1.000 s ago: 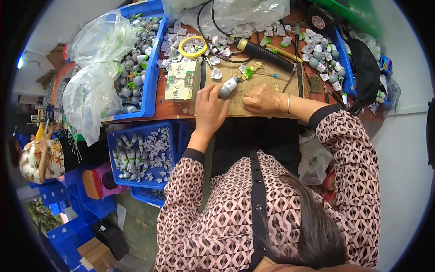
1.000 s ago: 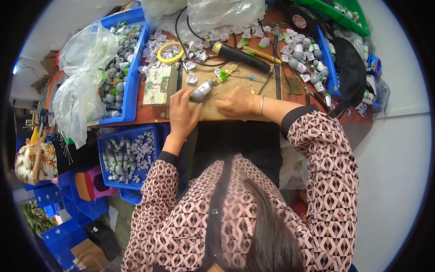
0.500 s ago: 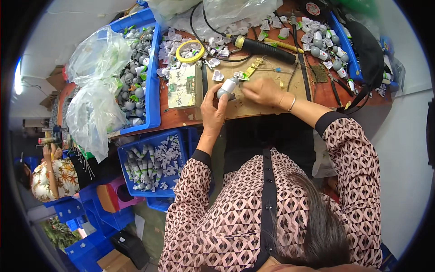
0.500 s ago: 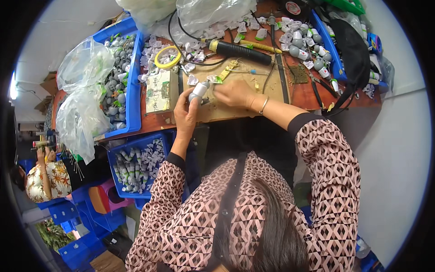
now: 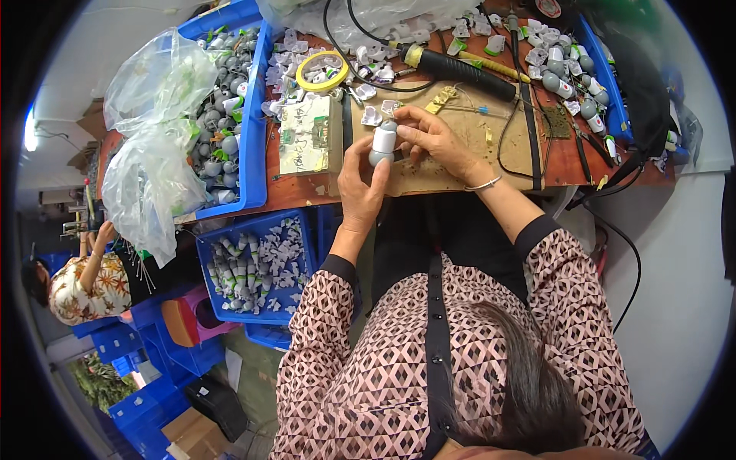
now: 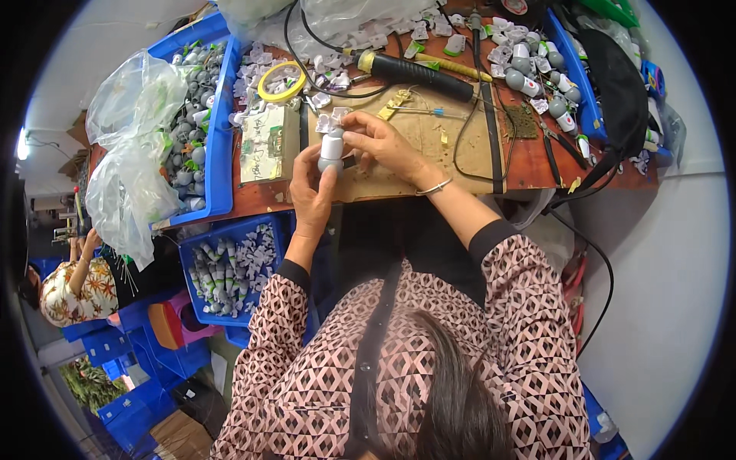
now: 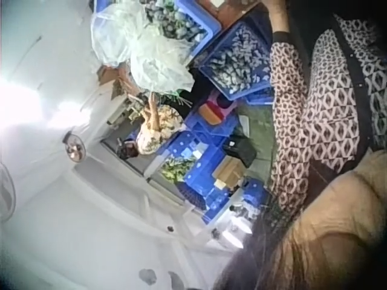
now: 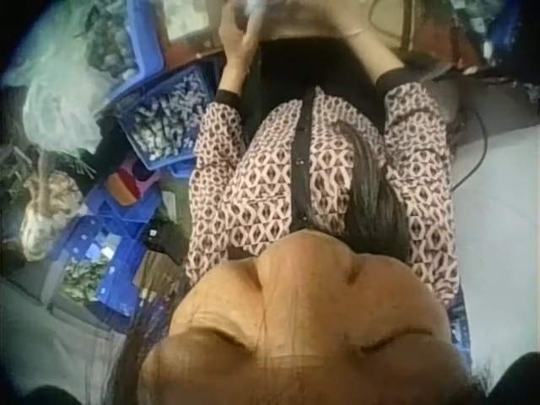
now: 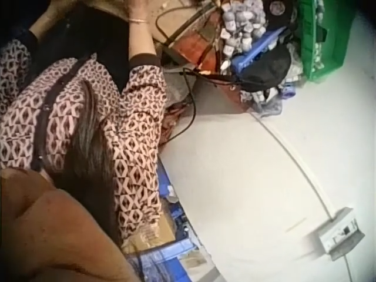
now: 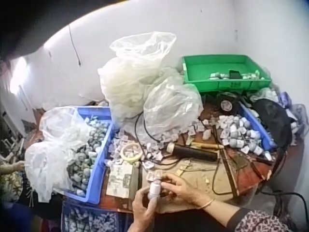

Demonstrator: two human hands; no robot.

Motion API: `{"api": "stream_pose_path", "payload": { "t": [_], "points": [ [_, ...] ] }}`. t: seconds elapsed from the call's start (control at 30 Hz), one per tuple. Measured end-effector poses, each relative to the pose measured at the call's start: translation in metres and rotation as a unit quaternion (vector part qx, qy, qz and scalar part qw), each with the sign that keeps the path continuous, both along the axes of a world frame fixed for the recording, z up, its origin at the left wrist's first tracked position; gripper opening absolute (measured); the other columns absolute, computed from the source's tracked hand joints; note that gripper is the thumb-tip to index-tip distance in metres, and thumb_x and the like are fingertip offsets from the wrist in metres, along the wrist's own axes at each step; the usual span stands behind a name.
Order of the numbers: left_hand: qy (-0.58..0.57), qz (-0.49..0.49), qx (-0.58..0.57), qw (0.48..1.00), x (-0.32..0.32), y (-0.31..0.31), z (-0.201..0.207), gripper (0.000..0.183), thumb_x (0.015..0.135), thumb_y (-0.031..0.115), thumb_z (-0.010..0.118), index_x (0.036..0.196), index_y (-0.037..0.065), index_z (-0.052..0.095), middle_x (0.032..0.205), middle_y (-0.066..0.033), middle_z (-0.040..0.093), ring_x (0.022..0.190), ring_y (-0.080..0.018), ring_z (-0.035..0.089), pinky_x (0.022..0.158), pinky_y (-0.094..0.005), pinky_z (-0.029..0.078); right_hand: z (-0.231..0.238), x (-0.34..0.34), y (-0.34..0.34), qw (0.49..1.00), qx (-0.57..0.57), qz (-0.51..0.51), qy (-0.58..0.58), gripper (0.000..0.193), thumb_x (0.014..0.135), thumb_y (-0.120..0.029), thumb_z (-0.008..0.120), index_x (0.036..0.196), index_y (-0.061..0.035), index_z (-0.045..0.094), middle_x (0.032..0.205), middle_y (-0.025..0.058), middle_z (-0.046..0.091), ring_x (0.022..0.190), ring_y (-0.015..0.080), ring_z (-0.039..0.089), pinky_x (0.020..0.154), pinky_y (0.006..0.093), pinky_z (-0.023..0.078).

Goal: Manually assemble small electronic toy parts using a soldering iron and glue gun at a factory workstation.

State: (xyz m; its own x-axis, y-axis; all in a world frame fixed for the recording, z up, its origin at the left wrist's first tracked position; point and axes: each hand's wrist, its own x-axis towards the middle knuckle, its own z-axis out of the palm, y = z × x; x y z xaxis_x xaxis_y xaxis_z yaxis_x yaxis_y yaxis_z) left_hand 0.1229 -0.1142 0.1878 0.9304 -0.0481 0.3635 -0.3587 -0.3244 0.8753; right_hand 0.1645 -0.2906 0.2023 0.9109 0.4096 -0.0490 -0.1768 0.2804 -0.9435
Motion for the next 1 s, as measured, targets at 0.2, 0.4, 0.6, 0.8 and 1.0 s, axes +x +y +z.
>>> {"api": "stream_pose_path", "payload": {
  "t": [0.2, 0.4, 0.6, 0.8, 1.0],
  "points": [
    [0.189, -0.094, -0.179, 0.961, 0.005, -0.009, 0.012, 0.037, 0.094, 0.019, 0.051, 0.125, 0.002, 0.042, 0.104, -0.0083, 0.06, 0.085, -0.0116, 0.058, 0.064, -0.0208, 0.047, -0.003, -0.001, -0.004, 1.0, 0.016, -0.013, 0.007, 0.029, 0.093, -0.025, 0.059, 0.114, -0.0056, 0.055, 0.083, -0.0036, 0.058, 0.068, 0.0028, 0.053, 0.057, 0.0163, 0.043],
    [0.195, -0.138, -0.17, 0.956, 0.009, -0.012, 0.012, 0.039, 0.095, 0.02, 0.053, 0.127, 0.001, 0.043, 0.108, -0.0069, 0.059, 0.093, -0.0114, 0.057, 0.078, -0.0244, 0.047, -0.013, 0.003, -0.003, 0.999, -0.013, -0.024, -0.043, 0.025, 0.093, -0.026, 0.059, 0.107, -0.0052, 0.059, 0.079, -0.0051, 0.056, 0.065, 0.0011, 0.049, 0.055, 0.016, 0.04],
    [0.242, -0.147, -0.198, 0.938, 0.017, 0.003, -0.001, 0.042, 0.098, 0.018, 0.048, 0.134, -0.002, 0.041, 0.119, -0.0082, 0.056, 0.106, -0.0135, 0.054, 0.09, -0.0265, 0.044, -0.014, 0.001, 0.0, 0.996, -0.015, -0.047, -0.075, 0.023, 0.094, -0.024, 0.058, 0.104, -0.0037, 0.059, 0.08, -0.0037, 0.058, 0.067, 0.0024, 0.051, 0.055, 0.0172, 0.042],
    [0.256, -0.159, -0.204, 0.932, 0.017, 0.003, -0.002, 0.044, 0.098, 0.019, 0.047, 0.136, -0.003, 0.039, 0.127, -0.0091, 0.052, 0.113, -0.0145, 0.052, 0.096, -0.0276, 0.041, -0.013, 0.001, -0.002, 0.995, -0.034, -0.045, -0.085, 0.023, 0.093, -0.023, 0.058, 0.105, -0.0034, 0.059, 0.083, -0.0029, 0.06, 0.069, 0.003, 0.054, 0.055, 0.0177, 0.043],
    [0.242, -0.177, -0.207, 0.931, 0.018, 0.004, 0.001, 0.044, 0.1, 0.02, 0.044, 0.137, -0.002, 0.038, 0.124, -0.0114, 0.054, 0.109, -0.0169, 0.055, 0.093, -0.0297, 0.044, -0.015, 0.001, 0.0, 0.997, -0.027, -0.028, -0.068, 0.021, 0.095, -0.022, 0.056, 0.107, -0.0052, 0.059, 0.083, -0.0025, 0.06, 0.07, 0.0029, 0.054, 0.055, 0.0173, 0.044]
  ]
}}
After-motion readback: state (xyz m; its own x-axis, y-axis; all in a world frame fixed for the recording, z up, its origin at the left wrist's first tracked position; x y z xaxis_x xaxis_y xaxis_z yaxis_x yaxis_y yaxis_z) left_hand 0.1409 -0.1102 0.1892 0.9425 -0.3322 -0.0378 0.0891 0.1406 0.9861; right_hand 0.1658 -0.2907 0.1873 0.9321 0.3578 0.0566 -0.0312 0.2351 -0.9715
